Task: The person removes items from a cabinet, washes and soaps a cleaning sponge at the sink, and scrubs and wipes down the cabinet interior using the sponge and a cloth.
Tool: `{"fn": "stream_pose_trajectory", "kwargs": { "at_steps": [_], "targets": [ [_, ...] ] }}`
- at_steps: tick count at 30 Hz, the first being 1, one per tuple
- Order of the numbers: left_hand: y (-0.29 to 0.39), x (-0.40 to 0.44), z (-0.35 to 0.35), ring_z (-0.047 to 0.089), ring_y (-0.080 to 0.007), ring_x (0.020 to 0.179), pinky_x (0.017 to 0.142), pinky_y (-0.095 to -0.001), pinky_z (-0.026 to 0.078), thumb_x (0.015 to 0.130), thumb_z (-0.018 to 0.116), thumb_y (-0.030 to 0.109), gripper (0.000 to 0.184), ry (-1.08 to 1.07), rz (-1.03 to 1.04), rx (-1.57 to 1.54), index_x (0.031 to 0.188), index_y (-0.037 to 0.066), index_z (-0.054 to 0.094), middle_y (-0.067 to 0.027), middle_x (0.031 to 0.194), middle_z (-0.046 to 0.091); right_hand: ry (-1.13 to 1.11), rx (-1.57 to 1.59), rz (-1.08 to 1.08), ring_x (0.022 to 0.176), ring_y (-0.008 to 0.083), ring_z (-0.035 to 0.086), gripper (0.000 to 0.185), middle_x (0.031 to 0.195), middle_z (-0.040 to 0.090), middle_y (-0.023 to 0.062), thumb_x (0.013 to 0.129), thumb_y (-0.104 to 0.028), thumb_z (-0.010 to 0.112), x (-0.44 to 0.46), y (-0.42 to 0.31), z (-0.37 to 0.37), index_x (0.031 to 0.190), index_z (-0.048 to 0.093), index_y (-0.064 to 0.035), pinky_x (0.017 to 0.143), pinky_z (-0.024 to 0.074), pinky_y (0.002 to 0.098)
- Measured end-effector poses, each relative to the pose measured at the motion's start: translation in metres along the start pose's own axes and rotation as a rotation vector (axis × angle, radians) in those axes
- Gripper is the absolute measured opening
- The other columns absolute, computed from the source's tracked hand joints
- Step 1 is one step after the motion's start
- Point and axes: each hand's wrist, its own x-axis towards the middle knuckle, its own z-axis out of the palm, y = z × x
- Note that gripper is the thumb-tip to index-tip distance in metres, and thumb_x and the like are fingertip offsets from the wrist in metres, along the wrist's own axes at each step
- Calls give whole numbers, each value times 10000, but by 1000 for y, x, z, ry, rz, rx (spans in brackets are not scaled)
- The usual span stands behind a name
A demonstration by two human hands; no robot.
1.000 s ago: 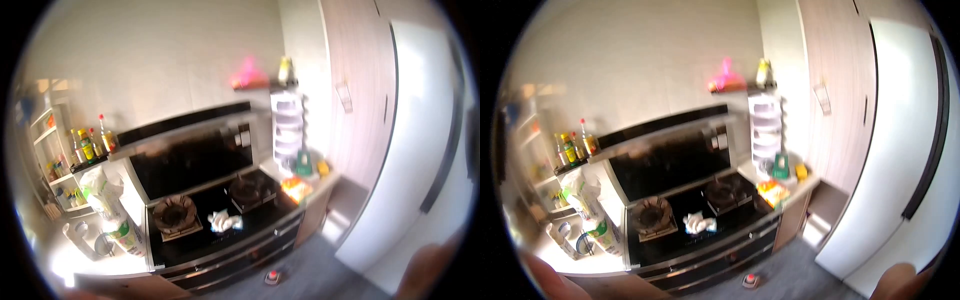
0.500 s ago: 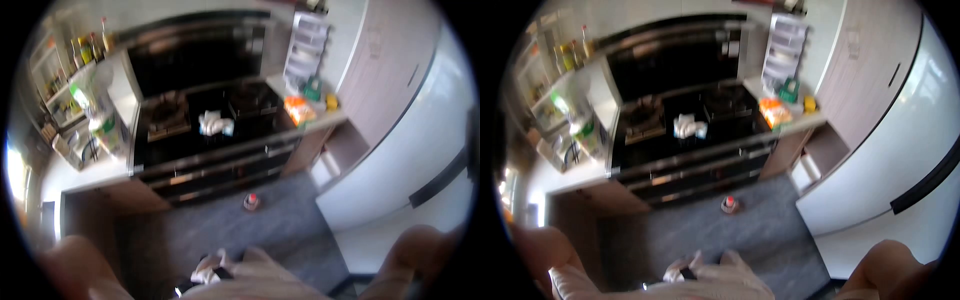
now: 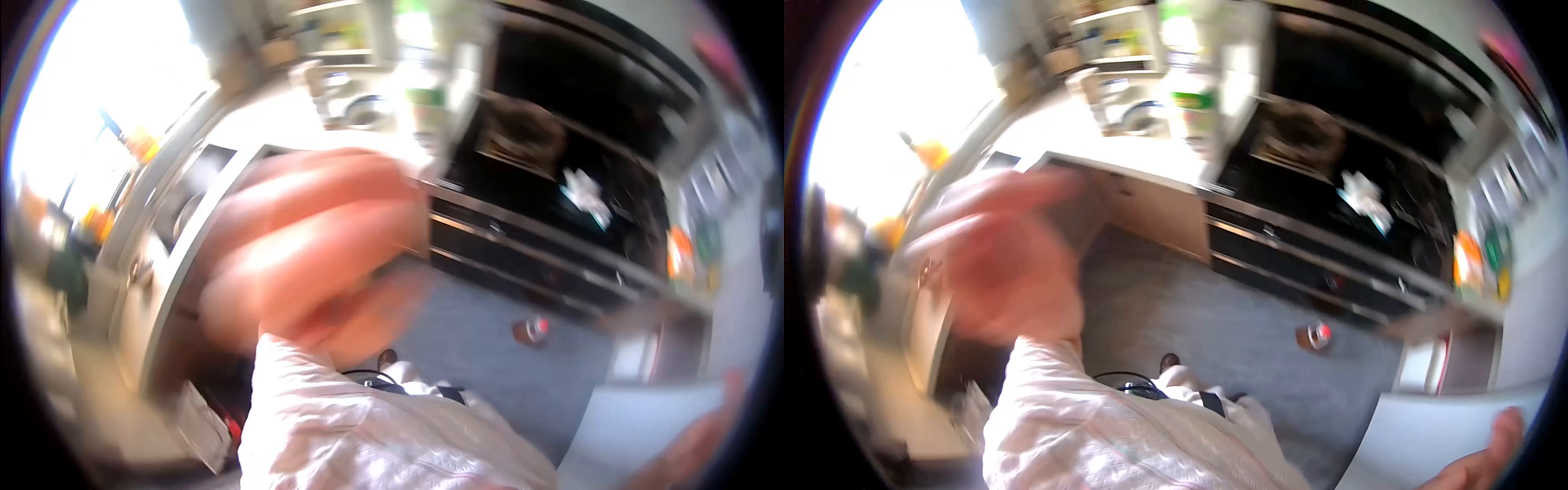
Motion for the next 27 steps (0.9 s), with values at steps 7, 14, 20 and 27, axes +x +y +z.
{"fn": "stream_pose_trajectory", "kwargs": {
  "at_steps": [7, 14, 20, 27],
  "targets": [
    [-68, -162, -131, 571, -253, 805, 687, -352, 493, 735, 609, 90, 201, 14, -842, 846, 935, 78, 609, -71, 853, 562, -634, 696, 234, 794, 219, 557, 208, 881, 572, 127, 788, 50, 488, 17, -116, 205, 979, 567, 21, 711, 456, 304],
    [-16, -298, -225, 566, -229, 850, 726, -348, 483, 760, 597, 122, 202, 42, -1331, 951, 960, 103, 614, -48, 850, 565, -1139, 917, 197, 761, 229, 616, 189, 826, 625, 133, 736, 28, 534, -68, -237, 356, 908, 613, 13, 681, 485, 303],
    [36, -358, -285, 586, -233, 759, 673, -354, 485, 751, 605, 105, 179, 329, -1518, 1075, 928, 113, 628, -58, 828, 578, -1357, 943, 34, 709, 205, 631, 160, 785, 643, 134, 737, 22, 554, -39, -308, 426, 883, 619, 26, 656, 494, 291],
    [95, -401, -330, 593, -247, 756, 668, -345, 489, 726, 612, 123, 152, 463, -1634, 1363, 876, 109, 633, -65, 814, 589, -1393, 1096, -294, 713, 214, 643, 144, 785, 648, 133, 759, -10, 552, 13, -425, 522, 878, 631, 6, 659, 500, 292]
  ]
}}
